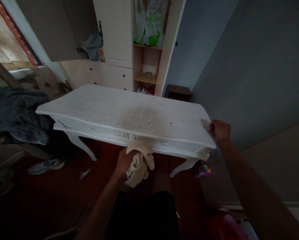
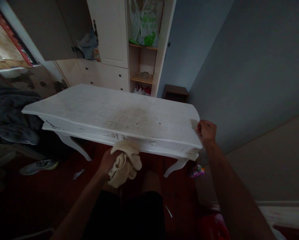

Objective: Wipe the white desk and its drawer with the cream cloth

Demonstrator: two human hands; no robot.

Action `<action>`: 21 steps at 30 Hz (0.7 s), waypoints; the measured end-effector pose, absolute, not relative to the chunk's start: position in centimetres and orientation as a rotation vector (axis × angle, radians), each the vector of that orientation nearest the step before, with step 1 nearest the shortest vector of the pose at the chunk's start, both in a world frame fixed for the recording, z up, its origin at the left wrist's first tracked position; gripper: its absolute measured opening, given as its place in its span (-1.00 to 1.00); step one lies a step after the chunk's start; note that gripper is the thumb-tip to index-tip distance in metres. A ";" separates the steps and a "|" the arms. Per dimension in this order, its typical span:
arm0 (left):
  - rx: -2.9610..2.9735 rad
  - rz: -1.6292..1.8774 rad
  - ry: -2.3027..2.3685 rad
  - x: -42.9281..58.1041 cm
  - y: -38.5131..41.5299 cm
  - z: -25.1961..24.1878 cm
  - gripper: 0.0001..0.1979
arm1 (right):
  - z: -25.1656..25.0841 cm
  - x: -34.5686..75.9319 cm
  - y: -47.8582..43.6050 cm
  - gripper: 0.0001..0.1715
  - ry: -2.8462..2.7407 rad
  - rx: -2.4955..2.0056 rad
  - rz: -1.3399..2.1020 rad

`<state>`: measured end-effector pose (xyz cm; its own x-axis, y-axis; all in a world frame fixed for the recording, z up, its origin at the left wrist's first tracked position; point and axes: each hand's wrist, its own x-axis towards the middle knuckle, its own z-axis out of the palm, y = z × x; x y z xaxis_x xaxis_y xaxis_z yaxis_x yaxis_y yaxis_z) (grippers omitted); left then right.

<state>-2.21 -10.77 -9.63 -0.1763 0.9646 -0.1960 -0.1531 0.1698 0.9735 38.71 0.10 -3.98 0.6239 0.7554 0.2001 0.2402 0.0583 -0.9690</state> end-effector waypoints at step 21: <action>1.910 1.477 1.319 10.8 5.9 -0.4 -0.65 | -4.1 38.9 0.3 -0.77 -0.870 -1.473 0.495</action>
